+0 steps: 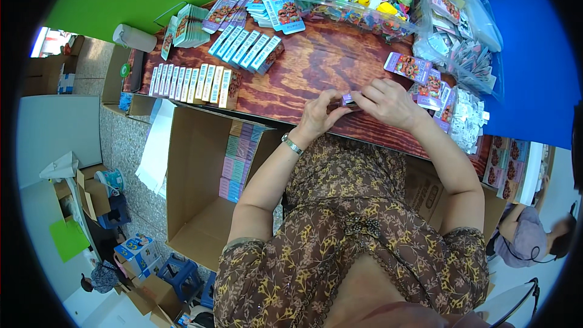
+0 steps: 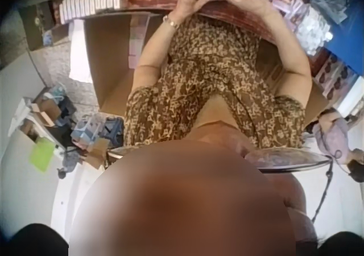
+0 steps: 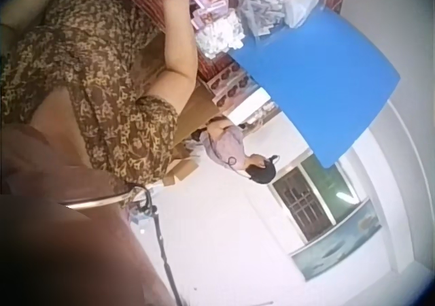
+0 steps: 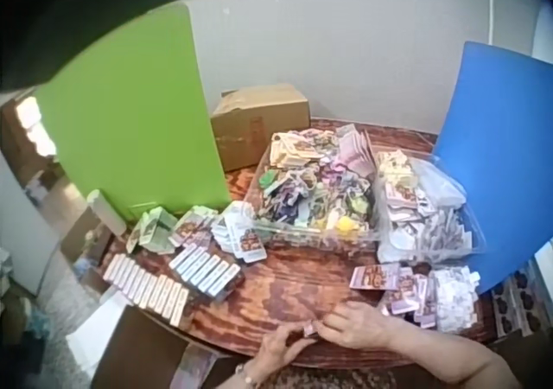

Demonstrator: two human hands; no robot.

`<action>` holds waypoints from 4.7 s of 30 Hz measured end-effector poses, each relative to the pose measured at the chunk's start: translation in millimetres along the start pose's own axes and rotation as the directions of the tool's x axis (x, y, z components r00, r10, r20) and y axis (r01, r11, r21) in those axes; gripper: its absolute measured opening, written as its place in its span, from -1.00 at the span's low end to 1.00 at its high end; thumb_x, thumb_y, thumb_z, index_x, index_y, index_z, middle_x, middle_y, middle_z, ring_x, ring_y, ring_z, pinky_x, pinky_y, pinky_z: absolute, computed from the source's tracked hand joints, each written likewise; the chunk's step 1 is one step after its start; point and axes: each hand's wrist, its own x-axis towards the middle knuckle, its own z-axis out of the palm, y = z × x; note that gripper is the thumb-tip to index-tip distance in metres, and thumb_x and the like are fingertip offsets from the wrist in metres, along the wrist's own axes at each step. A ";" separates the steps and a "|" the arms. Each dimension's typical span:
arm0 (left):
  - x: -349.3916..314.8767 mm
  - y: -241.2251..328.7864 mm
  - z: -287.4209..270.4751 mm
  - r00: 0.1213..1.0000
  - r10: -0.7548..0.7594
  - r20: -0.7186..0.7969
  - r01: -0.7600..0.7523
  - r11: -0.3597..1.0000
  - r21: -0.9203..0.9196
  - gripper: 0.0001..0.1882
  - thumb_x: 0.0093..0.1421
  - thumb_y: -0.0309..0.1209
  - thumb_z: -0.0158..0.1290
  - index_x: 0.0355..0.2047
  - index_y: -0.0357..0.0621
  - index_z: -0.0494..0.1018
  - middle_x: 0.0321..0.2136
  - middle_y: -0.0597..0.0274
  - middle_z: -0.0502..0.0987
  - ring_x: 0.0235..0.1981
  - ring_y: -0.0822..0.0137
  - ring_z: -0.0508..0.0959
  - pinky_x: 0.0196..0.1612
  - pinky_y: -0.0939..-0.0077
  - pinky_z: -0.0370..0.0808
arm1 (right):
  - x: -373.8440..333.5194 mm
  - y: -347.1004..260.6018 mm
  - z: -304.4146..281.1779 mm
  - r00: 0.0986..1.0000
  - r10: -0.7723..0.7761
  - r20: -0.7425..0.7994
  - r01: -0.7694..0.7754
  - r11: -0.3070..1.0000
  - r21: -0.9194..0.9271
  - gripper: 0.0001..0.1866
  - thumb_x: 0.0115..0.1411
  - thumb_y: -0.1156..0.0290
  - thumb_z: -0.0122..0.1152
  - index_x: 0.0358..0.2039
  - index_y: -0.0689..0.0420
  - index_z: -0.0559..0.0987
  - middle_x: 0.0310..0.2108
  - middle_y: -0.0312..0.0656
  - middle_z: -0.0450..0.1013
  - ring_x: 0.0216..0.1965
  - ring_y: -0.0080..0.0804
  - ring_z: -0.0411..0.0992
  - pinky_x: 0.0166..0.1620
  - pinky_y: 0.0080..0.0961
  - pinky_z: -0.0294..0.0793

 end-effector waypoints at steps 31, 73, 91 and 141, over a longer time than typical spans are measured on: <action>5.5 13.9 6.8 0.988 0.134 -0.073 -0.118 0.975 0.188 -0.63 0.09 -0.47 0.32 -0.06 -0.13 0.56 -0.19 0.11 0.61 -0.25 0.12 0.67 -0.28 0.32 0.66 | -45.9 -23.6 40.3 0.885 0.411 -0.218 -0.312 0.872 0.377 -0.69 0.09 0.57 0.38 -0.11 0.13 0.65 -0.07 -0.10 0.53 -0.14 -0.15 0.56 -0.14 -0.33 0.59; 16.0 12.1 50.5 0.976 -0.197 0.089 0.199 0.980 -0.015 -0.02 0.09 -0.51 0.25 0.43 -0.25 -0.06 0.18 -0.28 0.28 0.10 -0.20 0.45 0.08 0.06 0.48 | -97.3 200.8 -40.5 0.225 0.924 0.308 -0.839 0.345 -0.422 -0.70 0.11 0.24 0.36 -0.13 -0.03 0.69 -0.11 -0.05 0.61 -0.07 -0.08 0.59 -0.04 -0.11 0.58; 34.7 28.4 46.2 1.000 -0.030 -0.003 0.030 0.984 0.177 -0.04 0.02 -0.55 0.23 0.42 -0.21 0.03 0.24 -0.19 0.31 0.24 -0.21 0.34 0.24 0.00 0.36 | -55.3 25.1 -84.3 0.416 0.904 -0.097 -0.652 0.370 0.662 -0.80 0.33 0.50 0.23 -0.05 0.21 0.58 -0.39 -0.37 0.52 -0.35 -0.71 0.42 -0.27 -0.67 0.43; 22.6 36.7 60.4 0.992 0.090 0.083 -0.110 0.953 0.282 -0.07 0.08 -0.55 0.29 0.40 -0.32 0.06 0.11 -0.22 0.39 0.07 -0.15 0.46 0.09 0.10 0.46 | -234.0 78.1 -10.0 -0.075 0.996 0.054 -0.993 -0.070 -0.095 -0.68 0.19 0.28 0.33 -0.05 0.02 0.57 -0.14 -0.03 0.58 -0.06 0.01 0.55 -0.02 -0.07 0.53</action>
